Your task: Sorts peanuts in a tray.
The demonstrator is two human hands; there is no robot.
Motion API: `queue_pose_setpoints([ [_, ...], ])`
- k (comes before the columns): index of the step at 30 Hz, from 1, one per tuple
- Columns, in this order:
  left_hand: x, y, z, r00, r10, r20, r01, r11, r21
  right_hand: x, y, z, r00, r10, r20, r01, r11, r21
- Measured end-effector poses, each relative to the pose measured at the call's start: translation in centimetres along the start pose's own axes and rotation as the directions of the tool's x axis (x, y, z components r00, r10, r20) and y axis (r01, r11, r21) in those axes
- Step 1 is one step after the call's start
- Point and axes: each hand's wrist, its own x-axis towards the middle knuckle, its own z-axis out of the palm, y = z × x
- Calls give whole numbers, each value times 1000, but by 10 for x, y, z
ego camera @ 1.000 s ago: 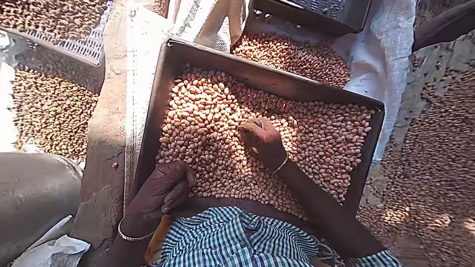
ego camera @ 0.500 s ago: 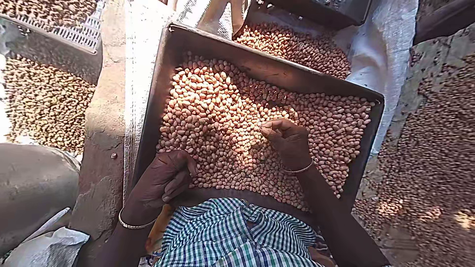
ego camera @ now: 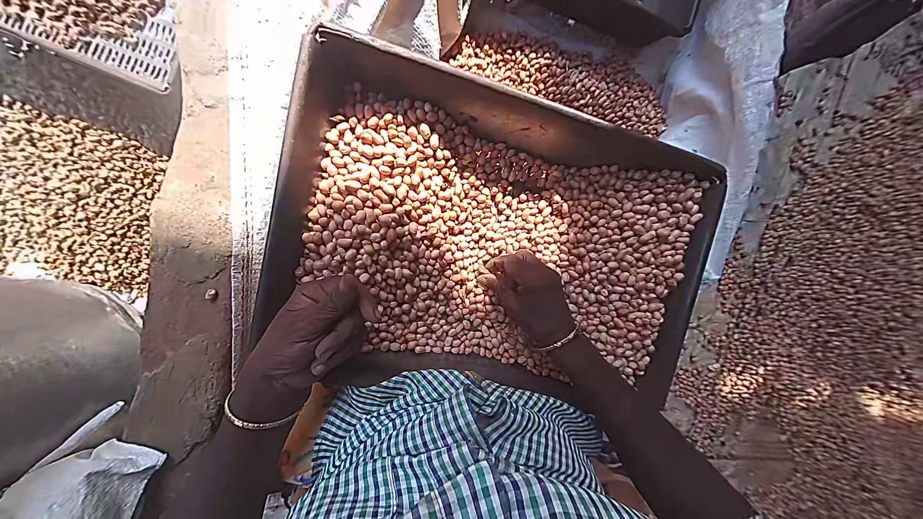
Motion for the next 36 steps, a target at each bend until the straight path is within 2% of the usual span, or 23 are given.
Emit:
queue_pose_setpoints([
  [1,0,0,0,1000,3,0,-3,1000,-2,0,5,-2,1000,0,-27,2,996,87],
  [2,0,0,-1,1000,4,3,-4,1000,-8,0,12,-6,997,52,-52,-35,956,291],
  [3,0,0,-1,1000,3,8,-3,1000,-14,1,17,-13,988,142,-56,-86,819,568],
  [4,0,0,-1,1000,0,10,0,1000,-16,3,21,-20,975,218,-36,-107,611,784],
  [5,-1,1,-1,1000,-5,10,5,1000,-13,5,25,-25,963,268,-20,-112,467,877],
  [6,-1,1,0,1000,-12,14,12,1000,-10,7,28,-30,955,298,-11,-119,413,903],
  [7,1,1,0,1000,-19,24,19,1000,-5,10,29,-33,948,319,-6,-139,431,892],
  [9,1,0,0,999,-20,25,20,1000,-4,17,22,-34,945,327,-1,-210,610,764],
  [11,0,0,0,1000,-12,7,12,1000,-9,16,13,-31,973,232,7,-213,882,421],
  [12,-1,1,0,1000,-3,-2,3,1000,-13,14,10,-29,987,161,26,-163,962,221],
  [13,-2,1,0,1000,5,-7,-5,1000,-20,12,5,-29,993,106,41,-110,991,82],
  [14,-2,1,0,1000,8,-10,-8,1000,-29,10,3,-29,996,86,33,-87,996,32],
  [15,-1,0,1,1000,13,-11,-13,999,-41,9,3,-30,994,111,-2,-111,990,87],
  [16,-1,0,1,1000,16,-6,-17,999,-52,11,4,-31,984,169,-54,-151,957,246],
  [18,-2,1,-1,1000,-11,3,11,998,-64,21,-11,-28,967,237,-95,-131,780,612],
  [20,0,1,0,993,-115,20,115,993,-20,19,-39,-22,993,113,24,-91,636,766],
  [22,4,0,4,976,-216,24,215,975,48,21,-51,-19,992,29,121,-114,600,792],
  [24,3,0,5,975,-224,7,223,971,84,26,-34,-24,988,138,63,-143,705,694],
  [26,2,1,5,982,-191,-8,191,979,76,25,-9,-32,984,177,23,-170,892,418],
  [28,3,-1,7,987,-161,-12,161,984,73,13,-2,-26,992,115,44,-119,988,96],
  [31,3,-2,10,990,-133,-37,137,984,116,6,-7,-6,999,-24,21,29,967,-254],
  [33,1,1,9,990,-135,-49,140,983,117,10,-20,-1,996,2,88,32,925,-378],
  [36,2,1,9,992,-118,-49,123,985,121,16,-35,-4,973,125,193,-17,877,-480],
])
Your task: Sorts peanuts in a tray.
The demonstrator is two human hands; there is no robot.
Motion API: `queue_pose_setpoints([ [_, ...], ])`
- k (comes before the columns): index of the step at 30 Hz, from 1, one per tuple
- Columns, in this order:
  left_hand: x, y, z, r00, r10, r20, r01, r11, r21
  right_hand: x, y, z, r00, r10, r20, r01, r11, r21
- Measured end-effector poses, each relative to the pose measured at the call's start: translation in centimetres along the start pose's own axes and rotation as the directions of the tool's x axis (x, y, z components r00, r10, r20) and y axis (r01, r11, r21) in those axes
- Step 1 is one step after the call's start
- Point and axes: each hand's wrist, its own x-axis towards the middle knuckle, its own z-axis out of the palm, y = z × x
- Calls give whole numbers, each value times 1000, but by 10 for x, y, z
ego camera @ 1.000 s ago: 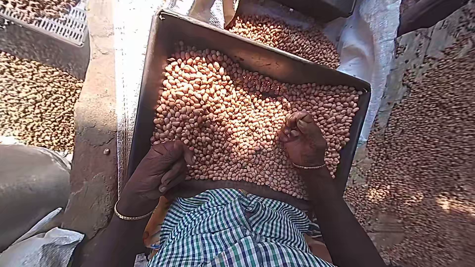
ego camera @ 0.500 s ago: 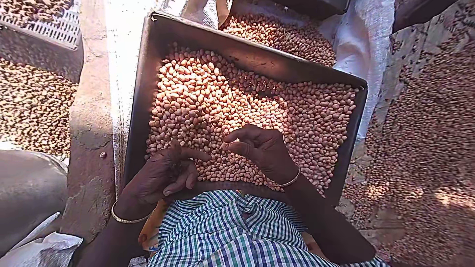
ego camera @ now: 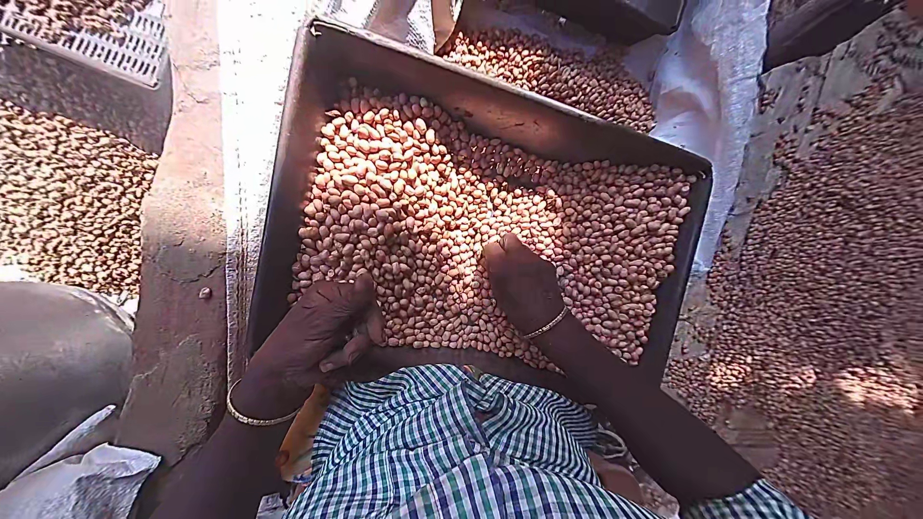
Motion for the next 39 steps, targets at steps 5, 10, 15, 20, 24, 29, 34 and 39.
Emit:
queue_pose_setpoints([
  [5,-2,-3,-1,1000,16,12,-16,1000,22,-2,11,16,986,19,-165,15,980,199],
  [10,-2,-2,-5,998,55,15,-55,997,53,3,75,1,970,176,-170,181,-47,982],
  [15,-1,-4,-6,998,43,42,-45,998,50,25,99,-20,889,379,-258,-57,651,757],
  [20,-1,-4,-6,998,69,12,-69,996,56,39,88,-13,955,203,-218,-149,959,240],
  [24,-1,-4,-7,998,63,20,-64,996,55,25,109,-17,907,254,-337,150,552,821],
  [29,0,-3,-7,998,49,43,-52,997,61,-8,111,-15,956,273,-112,172,-205,964],
  [34,-3,-3,-3,992,117,-47,-115,993,39,-37,70,-15,922,281,267,-279,0,960],
  [39,-30,12,7,855,457,-246,-371,869,327,-6,40,-64,959,278,-48,43,25,999],
])
